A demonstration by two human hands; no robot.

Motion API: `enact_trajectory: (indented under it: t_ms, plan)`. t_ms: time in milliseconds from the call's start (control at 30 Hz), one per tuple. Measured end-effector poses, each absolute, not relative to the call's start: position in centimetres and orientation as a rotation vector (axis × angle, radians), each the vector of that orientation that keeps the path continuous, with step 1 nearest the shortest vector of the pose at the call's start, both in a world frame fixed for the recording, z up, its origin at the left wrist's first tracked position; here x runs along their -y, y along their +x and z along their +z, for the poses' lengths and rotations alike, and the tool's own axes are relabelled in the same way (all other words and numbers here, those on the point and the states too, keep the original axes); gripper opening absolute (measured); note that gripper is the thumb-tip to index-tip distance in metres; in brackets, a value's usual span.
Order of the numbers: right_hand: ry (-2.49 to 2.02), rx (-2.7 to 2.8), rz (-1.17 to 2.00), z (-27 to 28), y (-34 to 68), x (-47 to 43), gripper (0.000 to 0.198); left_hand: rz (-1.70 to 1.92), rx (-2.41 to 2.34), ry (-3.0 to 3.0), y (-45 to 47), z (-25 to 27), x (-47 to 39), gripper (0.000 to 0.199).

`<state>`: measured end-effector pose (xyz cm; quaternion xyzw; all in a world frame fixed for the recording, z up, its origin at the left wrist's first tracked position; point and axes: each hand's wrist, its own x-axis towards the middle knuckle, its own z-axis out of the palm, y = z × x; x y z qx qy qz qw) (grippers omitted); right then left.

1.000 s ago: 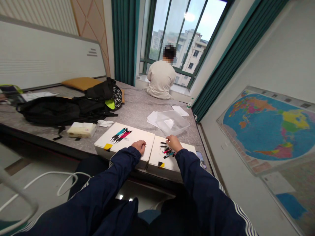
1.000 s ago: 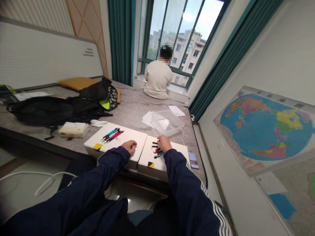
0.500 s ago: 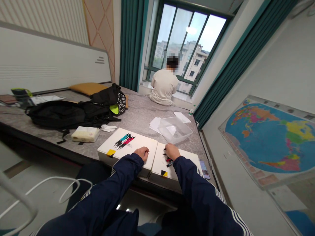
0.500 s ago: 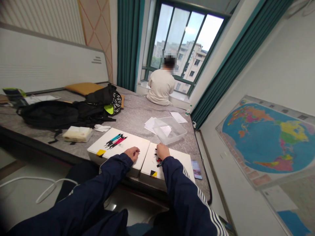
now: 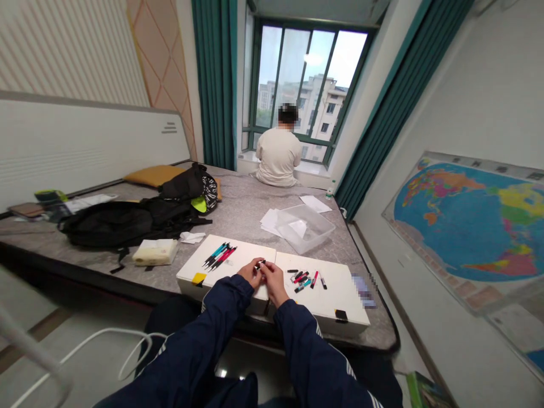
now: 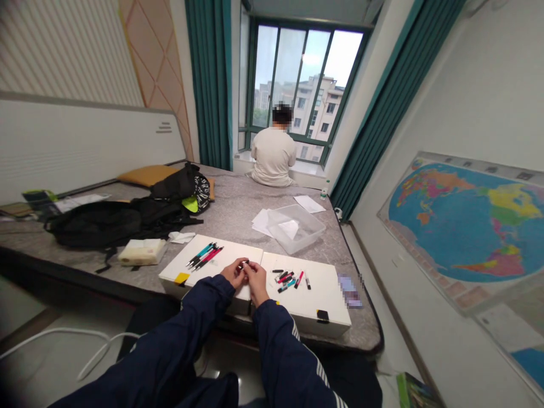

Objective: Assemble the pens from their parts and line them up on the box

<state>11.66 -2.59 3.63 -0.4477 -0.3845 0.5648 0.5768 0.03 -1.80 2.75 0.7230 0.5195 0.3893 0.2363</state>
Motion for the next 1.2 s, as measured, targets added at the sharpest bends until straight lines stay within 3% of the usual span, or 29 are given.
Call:
enact_trajectory:
  t_ms: [733, 1200]
  plan:
    - [-0.97, 0.902, 1.252, 2.3, 12.5, 2.5, 0.036, 1.1, -1.377, 2.005, 0.2, 1.6, 1.3, 0.04]
    - [-1.083, 0.802, 1.271, 3.1, 11.8, 2.3, 0.032, 1.396, -1.292, 2.07, -0.2, 0.9, 0.4, 0.026]
